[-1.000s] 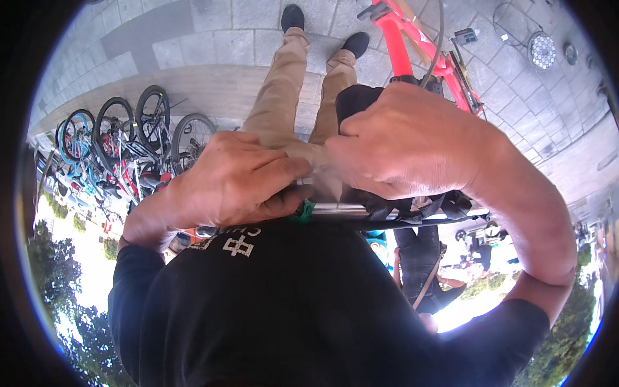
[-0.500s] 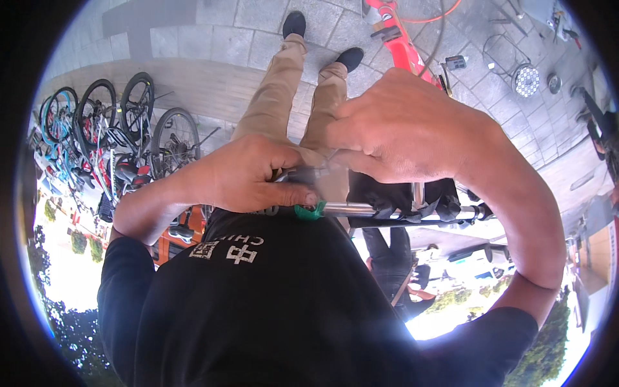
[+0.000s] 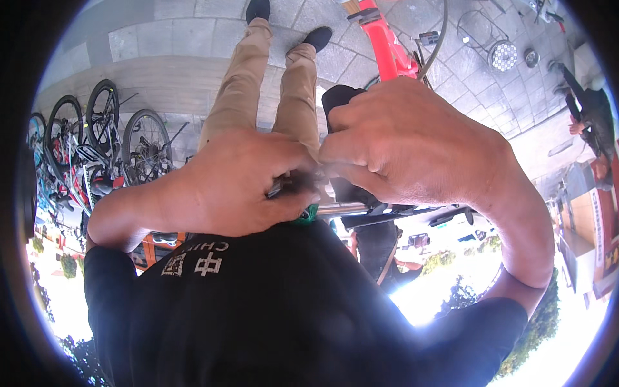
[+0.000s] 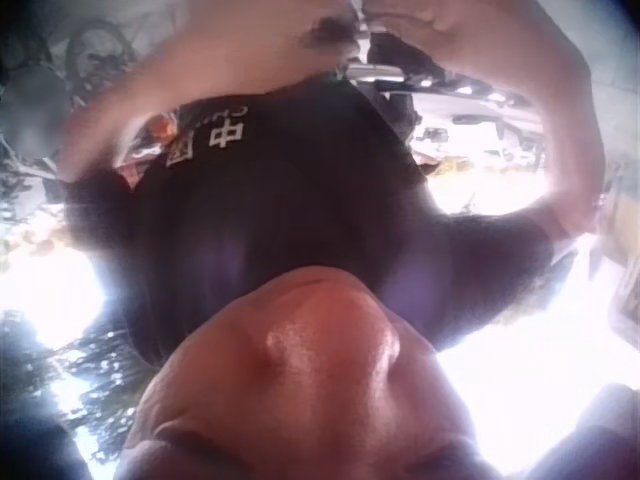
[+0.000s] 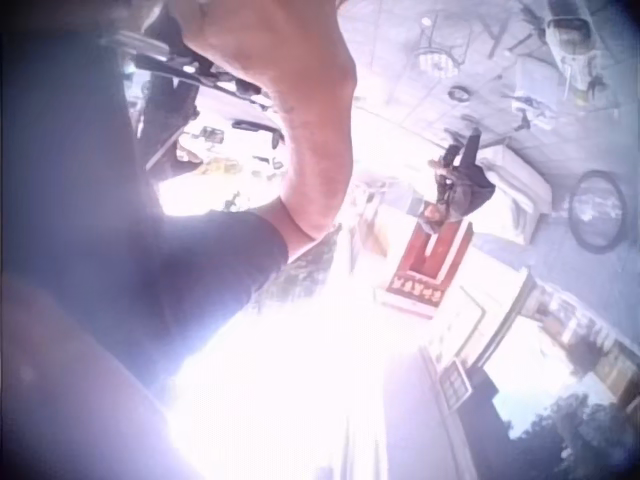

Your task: The person assembles a red bicycle on a sidewalk, attaching the handlebar to the frame and tightening bolts with a wrench. They adjust the handlebar position and secure components while another person stands nearby.

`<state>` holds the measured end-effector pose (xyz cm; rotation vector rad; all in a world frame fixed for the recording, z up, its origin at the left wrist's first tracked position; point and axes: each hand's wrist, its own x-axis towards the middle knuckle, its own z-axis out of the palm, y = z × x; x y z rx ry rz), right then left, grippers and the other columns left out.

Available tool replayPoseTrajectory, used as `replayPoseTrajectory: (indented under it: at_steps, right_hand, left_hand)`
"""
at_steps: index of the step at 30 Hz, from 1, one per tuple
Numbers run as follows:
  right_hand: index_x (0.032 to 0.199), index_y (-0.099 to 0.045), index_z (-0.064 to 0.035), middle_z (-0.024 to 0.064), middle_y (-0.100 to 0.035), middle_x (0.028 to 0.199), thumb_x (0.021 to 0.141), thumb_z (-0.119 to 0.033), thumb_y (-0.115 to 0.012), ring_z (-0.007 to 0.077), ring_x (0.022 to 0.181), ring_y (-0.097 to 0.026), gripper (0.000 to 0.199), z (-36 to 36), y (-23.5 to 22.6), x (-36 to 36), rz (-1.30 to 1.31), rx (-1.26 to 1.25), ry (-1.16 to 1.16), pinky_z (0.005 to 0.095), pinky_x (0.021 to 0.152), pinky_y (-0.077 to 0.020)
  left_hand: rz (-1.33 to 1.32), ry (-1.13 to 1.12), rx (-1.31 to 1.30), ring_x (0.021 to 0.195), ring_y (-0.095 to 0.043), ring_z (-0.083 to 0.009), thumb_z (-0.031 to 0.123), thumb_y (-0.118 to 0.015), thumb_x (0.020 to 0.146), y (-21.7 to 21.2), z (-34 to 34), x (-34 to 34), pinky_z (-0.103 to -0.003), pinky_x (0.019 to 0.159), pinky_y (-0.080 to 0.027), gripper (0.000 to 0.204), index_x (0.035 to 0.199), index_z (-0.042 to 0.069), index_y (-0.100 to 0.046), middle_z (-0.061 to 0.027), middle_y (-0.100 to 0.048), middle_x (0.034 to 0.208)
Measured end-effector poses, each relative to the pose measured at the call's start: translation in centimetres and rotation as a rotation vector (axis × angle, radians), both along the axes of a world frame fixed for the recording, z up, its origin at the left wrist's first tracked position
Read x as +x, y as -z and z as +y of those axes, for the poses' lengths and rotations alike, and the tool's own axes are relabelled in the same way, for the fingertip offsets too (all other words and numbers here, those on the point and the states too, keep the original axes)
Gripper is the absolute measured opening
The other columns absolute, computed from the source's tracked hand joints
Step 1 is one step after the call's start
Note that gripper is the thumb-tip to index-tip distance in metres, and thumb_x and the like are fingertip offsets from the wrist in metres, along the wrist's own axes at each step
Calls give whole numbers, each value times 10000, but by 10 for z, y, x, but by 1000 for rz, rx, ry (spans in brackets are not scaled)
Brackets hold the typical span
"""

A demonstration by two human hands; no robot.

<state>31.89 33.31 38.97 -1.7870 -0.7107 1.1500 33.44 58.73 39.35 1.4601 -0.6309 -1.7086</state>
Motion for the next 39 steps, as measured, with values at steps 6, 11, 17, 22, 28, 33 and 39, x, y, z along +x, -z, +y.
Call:
replayPoseTrajectory:
  at_steps: [6,11,17,22,28,33,39]
  right_hand:
    - [947,-737,-110,40,-536,788,785,-142,-838,283,753,-614,194,1,4,7,-8,35,-41,436,650,-459]
    - [958,-743,-117,32,-525,777,760,-135,-841,265,733,-592,221,6,3,15,-163,81,14,414,630,-436]
    - [962,-747,-124,22,-535,793,770,-127,-803,244,759,-584,200,23,-4,22,-226,81,-68,398,665,-437]
    - [1010,-758,-147,27,-542,805,781,-108,-781,255,781,-606,233,30,-20,21,-272,-19,-102,402,705,-456]
    - [1081,-760,-139,61,-599,848,839,-99,-738,299,833,-659,247,51,-31,22,-162,-118,-222,443,724,-479]
    - [1056,-763,-99,109,-692,873,886,-179,-669,352,833,-698,210,68,-43,31,-18,-227,-276,482,755,-527]
    - [1045,-728,-57,136,-707,926,900,-145,-694,354,883,-703,173,84,-29,21,188,-289,-236,436,771,-542]
  left_hand:
    - [7,119,37,867,-719,-351,255,-827,889,0,3,14,-458,766,-554,280,1005,41,-689,-120,-724,913]
    - [4,-90,-50,888,-700,-340,317,-887,849,6,30,-4,-448,764,-543,385,1016,32,-687,-130,-705,946]
    - [144,-288,-42,913,-696,-279,294,-915,838,15,42,-29,-397,770,-545,424,1063,15,-690,-123,-692,953]
    - [325,-492,44,892,-706,-270,246,-920,830,6,61,-42,-389,776,-559,417,1074,-2,-690,-143,-696,940]
    - [-16,-545,-95,890,-703,-257,216,-899,858,7,68,-67,-382,780,-558,396,1082,-19,-673,-140,-688,960]
    - [82,-648,-119,881,-688,-241,225,-868,893,12,71,-81,-383,779,-563,396,1110,-29,-657,-141,-676,976]
    - [110,-615,-86,914,-643,-185,204,-837,923,10,74,-82,-349,825,-533,379,1180,-6,-655,-94,-674,978]
